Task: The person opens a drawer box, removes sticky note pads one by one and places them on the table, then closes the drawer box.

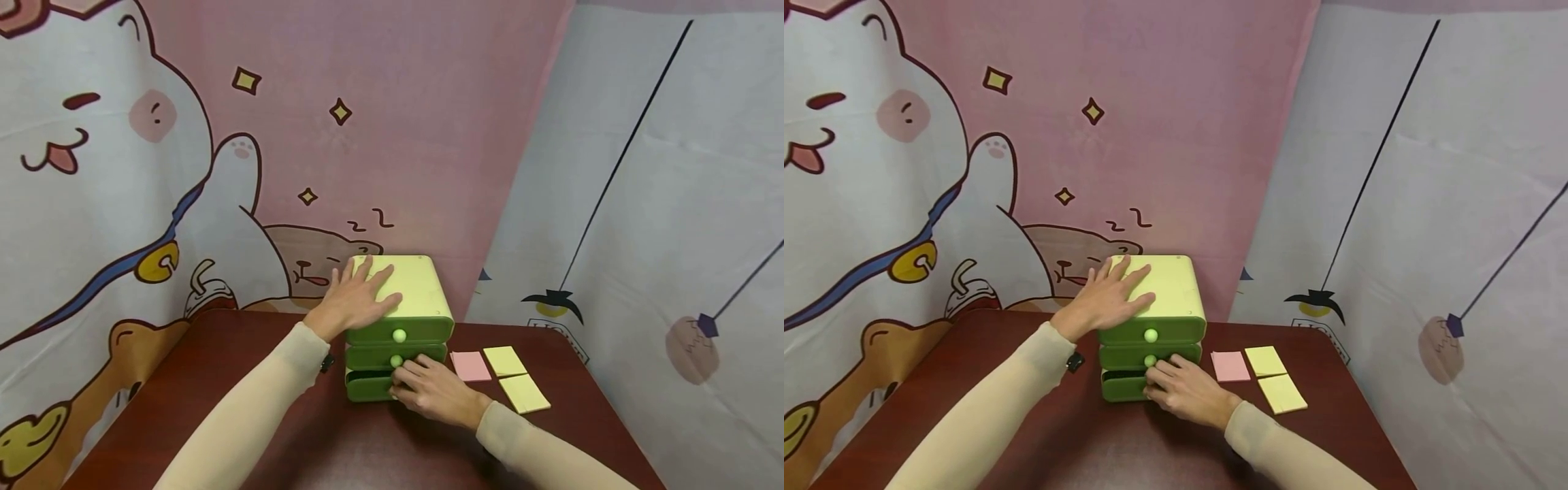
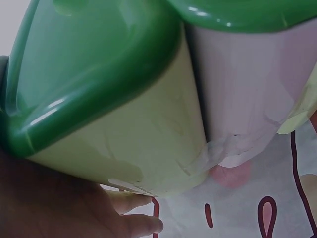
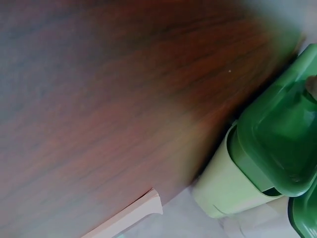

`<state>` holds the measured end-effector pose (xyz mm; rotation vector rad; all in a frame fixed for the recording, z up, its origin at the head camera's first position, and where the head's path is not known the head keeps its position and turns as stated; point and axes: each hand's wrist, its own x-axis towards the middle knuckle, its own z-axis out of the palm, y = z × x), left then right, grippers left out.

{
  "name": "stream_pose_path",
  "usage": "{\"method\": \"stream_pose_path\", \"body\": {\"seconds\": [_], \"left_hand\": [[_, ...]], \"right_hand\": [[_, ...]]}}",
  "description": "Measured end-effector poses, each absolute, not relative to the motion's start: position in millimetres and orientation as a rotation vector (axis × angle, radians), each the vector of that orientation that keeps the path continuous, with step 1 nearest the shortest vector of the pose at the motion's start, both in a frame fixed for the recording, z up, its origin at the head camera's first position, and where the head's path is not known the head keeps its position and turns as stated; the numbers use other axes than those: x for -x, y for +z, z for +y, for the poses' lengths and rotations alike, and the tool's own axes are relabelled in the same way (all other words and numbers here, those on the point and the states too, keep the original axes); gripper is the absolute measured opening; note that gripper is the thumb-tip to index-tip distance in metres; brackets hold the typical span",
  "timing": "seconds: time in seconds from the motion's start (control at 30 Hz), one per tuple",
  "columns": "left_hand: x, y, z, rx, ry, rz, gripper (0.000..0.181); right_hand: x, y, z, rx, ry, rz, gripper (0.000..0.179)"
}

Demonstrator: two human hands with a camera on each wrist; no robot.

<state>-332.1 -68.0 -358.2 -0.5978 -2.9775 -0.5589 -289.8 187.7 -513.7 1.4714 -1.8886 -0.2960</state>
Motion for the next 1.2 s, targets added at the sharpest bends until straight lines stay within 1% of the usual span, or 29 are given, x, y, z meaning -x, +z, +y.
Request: {"method": "stream_pose_path", "body": {"seconds": [0.23, 1.2], "left_hand": [[333, -359, -68, 0.6, -0.552, -2.975, 0.08], [334, -360, -68, 0.606, -0.538, -2.979, 0.083]], "right_hand": [[282, -515, 188, -1.484, -0.247, -1.906, 0.026], [251, -511, 188, -1.509, -0.229, -1.901, 0.024]]}}
